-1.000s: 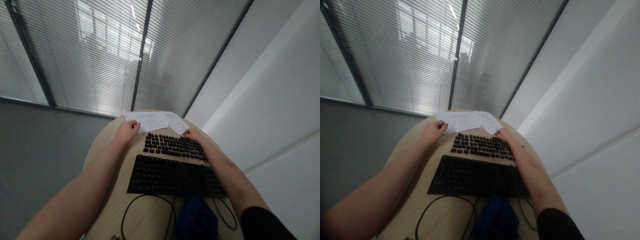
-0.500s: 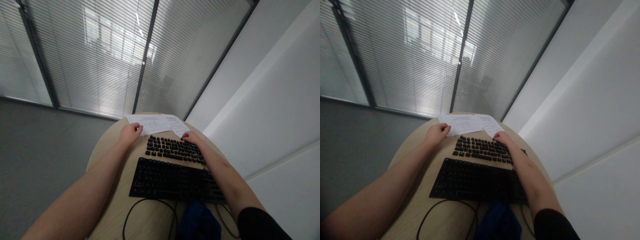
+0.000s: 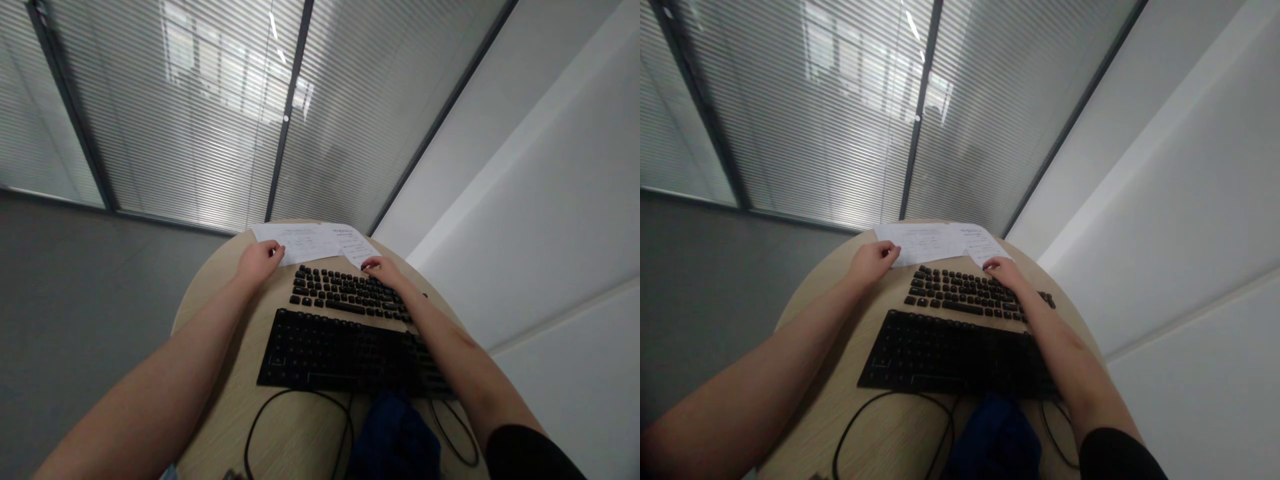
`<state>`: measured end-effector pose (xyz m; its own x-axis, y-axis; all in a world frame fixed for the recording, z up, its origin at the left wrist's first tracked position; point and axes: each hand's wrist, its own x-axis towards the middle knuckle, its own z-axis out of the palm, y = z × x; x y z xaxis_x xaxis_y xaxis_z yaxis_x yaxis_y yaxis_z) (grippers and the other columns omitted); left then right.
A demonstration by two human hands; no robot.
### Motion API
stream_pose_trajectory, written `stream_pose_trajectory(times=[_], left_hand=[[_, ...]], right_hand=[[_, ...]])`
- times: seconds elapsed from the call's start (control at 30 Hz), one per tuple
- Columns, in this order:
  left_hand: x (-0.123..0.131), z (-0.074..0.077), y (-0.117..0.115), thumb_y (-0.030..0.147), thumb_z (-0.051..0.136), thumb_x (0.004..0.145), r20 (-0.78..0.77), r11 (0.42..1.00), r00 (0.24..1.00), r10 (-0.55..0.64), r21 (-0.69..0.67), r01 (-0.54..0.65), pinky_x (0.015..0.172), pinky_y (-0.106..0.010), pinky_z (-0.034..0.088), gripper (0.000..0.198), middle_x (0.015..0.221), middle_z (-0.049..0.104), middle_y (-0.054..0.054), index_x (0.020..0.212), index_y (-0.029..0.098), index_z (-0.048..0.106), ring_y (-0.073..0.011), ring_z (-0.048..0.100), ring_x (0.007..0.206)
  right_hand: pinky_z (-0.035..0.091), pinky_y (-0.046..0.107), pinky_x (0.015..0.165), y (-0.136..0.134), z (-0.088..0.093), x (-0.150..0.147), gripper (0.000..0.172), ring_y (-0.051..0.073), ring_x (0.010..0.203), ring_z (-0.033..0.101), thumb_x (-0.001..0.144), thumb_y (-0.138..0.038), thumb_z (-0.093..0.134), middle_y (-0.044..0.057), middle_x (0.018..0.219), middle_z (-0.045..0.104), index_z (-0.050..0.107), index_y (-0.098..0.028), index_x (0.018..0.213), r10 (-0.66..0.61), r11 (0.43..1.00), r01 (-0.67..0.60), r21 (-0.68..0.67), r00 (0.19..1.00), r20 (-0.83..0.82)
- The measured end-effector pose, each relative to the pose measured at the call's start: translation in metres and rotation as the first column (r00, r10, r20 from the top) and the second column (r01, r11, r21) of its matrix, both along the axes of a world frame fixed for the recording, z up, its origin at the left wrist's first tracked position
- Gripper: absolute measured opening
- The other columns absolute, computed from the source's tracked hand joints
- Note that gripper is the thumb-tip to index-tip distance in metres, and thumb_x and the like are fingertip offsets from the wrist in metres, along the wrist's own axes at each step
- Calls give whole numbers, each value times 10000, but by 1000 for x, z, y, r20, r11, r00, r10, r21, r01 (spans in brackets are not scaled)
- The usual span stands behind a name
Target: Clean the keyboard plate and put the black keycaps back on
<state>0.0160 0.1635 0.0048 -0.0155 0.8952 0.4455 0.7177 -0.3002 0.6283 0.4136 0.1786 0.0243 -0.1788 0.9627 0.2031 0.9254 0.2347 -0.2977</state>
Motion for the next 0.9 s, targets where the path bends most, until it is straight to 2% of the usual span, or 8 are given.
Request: stream_pose_trajectory(times=[0.1, 0.17, 0.27, 0.33, 0.53, 0.9], left_hand=[[1, -2, 2, 472, 473, 894, -9, 1000, 1000, 12, 8, -12, 595, -319, 308, 376, 601, 610, -45, 659, 218, 619, -210, 544, 622], [1, -3, 5, 468, 477, 896, -20, 1000, 1000, 22, 10, -21, 597, -316, 310, 377, 609, 616, -45, 663, 214, 629, -208, 549, 628], [2, -5, 8, 472, 488, 892, -30, 1000, 999, 27, 9, -26, 601, -312, 318, 377, 614, 614, -43, 665, 208, 634, -201, 547, 624], [2, -5, 8, 471, 492, 885, -31, 1000, 999, 29, -2, -29, 602, -310, 324, 372, 603, 600, -37, 658, 208, 626, -193, 541, 612], [0, -3, 2, 480, 498, 863, -11, 998, 999, 51, -25, -51, 588, -300, 339, 354, 587, 594, -24, 671, 206, 616, -183, 543, 591], [0, -6, 0, 508, 479, 849, -74, 994, 994, 84, -64, -89, 587, -303, 352, 361, 597, 619, -33, 711, 214, 636, -210, 585, 623]], right_hand=[[539, 300, 722, -52, -4, 1, 293, 172, 745, 658, 856, -367, 679, 37, 875, 747, 755, -184, 1073, 62, 998, -62, 4, 992, -107], [534, 301, 669, -93, -12, 1, 281, 174, 704, 648, 844, -394, 709, 35, 840, 738, 744, -191, 1035, 146, 989, -144, 28, 954, -263], [559, 330, 769, -143, -27, -5, 182, 195, 836, 697, 837, -349, 731, 56, 969, 760, 734, -213, 958, 205, 979, -190, 77, 904, -375], [559, 344, 835, -159, -35, -11, 121, 206, 914, 708, 839, -312, 724, 60, 997, 764, 735, -221, 917, 235, 972, -206, 116, 893, -385], [553, 288, 691, -155, -44, -16, 115, 156, 710, 666, 825, -275, 696, 39, 883, 758, 739, -215, 913, 241, 970, -211, 118, 884, -401], [575, 313, 755, -157, -49, -16, 146, 178, 778, 701, 819, -214, 686, 44, 891, 763, 774, -224, 936, 319, 947, -278, 159, 861, -397]])
